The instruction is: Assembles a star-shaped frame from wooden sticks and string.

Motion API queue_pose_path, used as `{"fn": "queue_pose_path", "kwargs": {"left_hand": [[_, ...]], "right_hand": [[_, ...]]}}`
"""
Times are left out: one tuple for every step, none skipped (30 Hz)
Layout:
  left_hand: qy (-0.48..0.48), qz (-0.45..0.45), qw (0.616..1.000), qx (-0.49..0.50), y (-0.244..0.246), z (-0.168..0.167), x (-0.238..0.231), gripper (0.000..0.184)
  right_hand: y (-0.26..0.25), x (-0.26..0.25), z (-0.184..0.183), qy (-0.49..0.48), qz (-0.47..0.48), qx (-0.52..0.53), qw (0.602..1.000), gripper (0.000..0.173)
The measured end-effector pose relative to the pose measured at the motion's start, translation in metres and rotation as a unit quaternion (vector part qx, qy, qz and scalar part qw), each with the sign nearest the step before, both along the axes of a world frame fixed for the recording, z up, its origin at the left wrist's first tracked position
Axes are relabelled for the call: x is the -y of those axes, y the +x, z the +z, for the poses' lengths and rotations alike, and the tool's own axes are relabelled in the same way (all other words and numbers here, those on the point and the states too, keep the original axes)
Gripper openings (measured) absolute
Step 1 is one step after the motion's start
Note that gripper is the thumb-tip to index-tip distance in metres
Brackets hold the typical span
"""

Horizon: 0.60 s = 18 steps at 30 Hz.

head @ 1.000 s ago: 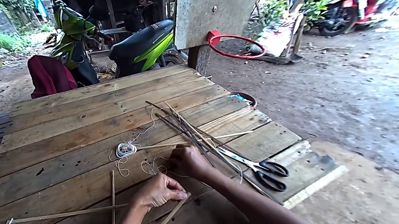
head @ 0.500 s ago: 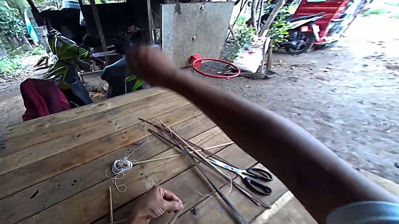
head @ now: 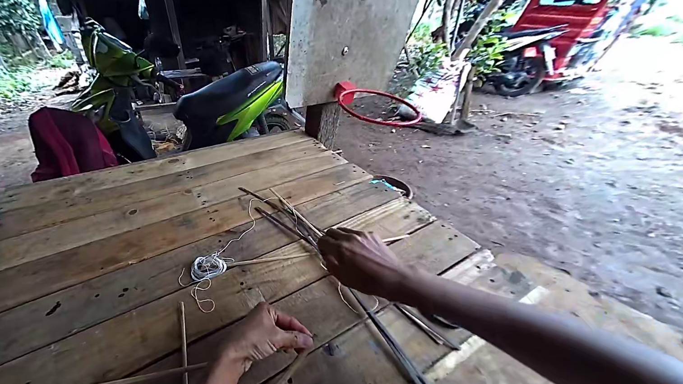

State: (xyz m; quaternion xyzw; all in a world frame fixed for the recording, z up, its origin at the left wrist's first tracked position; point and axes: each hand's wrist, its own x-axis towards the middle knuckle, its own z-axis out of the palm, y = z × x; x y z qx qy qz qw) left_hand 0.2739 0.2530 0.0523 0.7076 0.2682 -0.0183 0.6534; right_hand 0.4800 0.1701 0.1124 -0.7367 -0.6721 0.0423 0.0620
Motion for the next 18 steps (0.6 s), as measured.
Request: {"fn": "queue_pose_path", "kwargs": {"left_hand": [[-0.005,0.008,1.0,0.006,0.0,0.001,0.0,0.005],[-0.008,0.014,1.0,0.012,0.001,0.001,0.0,0.011],[-0.005,0.016,1.0,0.014,0.0,0.002,0.0,0.019],[0.0,0.016,1.0,0.015,0.0,0.002,-0.001,0.029],[0.003,0.015,1.0,0.015,0.0,0.002,-0.001,0.037],[0.001,0.016,1.0,0.017,0.001,0.002,-0.001,0.044],[-0.002,0.012,1.0,0.02,0.002,0.001,-0.002,0.05],[-0.005,0.006,1.0,0.023,0.002,0.001,-0.002,0.056],[-0.008,-0.001,1.0,0.024,0.003,0.001,-0.002,0.059],[-0.011,-0.009,1.0,0.026,0.003,0.002,-0.001,0.059],[-0.016,-0.017,0.999,0.028,0.002,0.002,-0.001,0.055],[-0.019,-0.024,0.999,0.032,0.002,0.002,0.0,0.048],[-0.021,-0.031,0.999,0.037,0.001,0.001,0.0,0.039],[-0.021,-0.038,0.998,0.039,0.0,0.001,-0.001,0.032],[-0.022,-0.045,0.998,0.038,0.0,0.002,-0.001,0.026],[-0.024,-0.051,0.998,0.035,0.0,0.002,-0.001,0.022],[-0.026,-0.055,0.998,0.033,0.0,0.002,-0.001,0.019],[-0.028,-0.056,0.997,0.033,0.0,0.002,-0.001,0.017]], "right_hand": [[-0.004,0.002,-0.008,0.02,-0.012,-0.03,0.999,0.026],[-0.008,0.006,-0.018,0.048,-0.015,-0.052,0.997,0.025],[-0.014,0.012,-0.03,0.073,-0.017,-0.075,0.994,0.024],[-0.022,0.021,-0.041,0.093,-0.019,-0.101,0.99,0.022],[-0.03,0.03,-0.053,0.108,-0.022,-0.13,0.985,0.021],[-0.038,0.04,-0.066,0.128,-0.024,-0.161,0.978,0.018],[-0.045,0.049,-0.078,0.156,-0.025,-0.191,0.969,0.016],[-0.052,0.056,-0.089,0.187,-0.028,-0.212,0.959,0.014],[-0.059,0.062,-0.097,0.212,-0.031,-0.23,0.949,0.012],[-0.064,0.067,-0.102,0.228,-0.035,-0.251,0.94,0.012],[-0.069,0.071,-0.105,0.246,-0.04,-0.27,0.93,0.012],[-0.072,0.072,-0.107,0.263,-0.046,-0.286,0.92,0.012],[-0.073,0.073,-0.108,0.276,-0.051,-0.297,0.913,0.012],[-0.074,0.073,-0.109,0.284,-0.055,-0.306,0.907,0.012],[-0.074,0.073,-0.109,0.288,-0.058,-0.312,0.903,0.012],[-0.073,0.073,-0.109,0.289,-0.061,-0.317,0.901,0.013],[-0.072,0.073,-0.108,0.285,-0.064,-0.323,0.9,0.013],[-0.07,0.073,-0.107,0.279,-0.063,-0.33,0.9,0.013]]}}
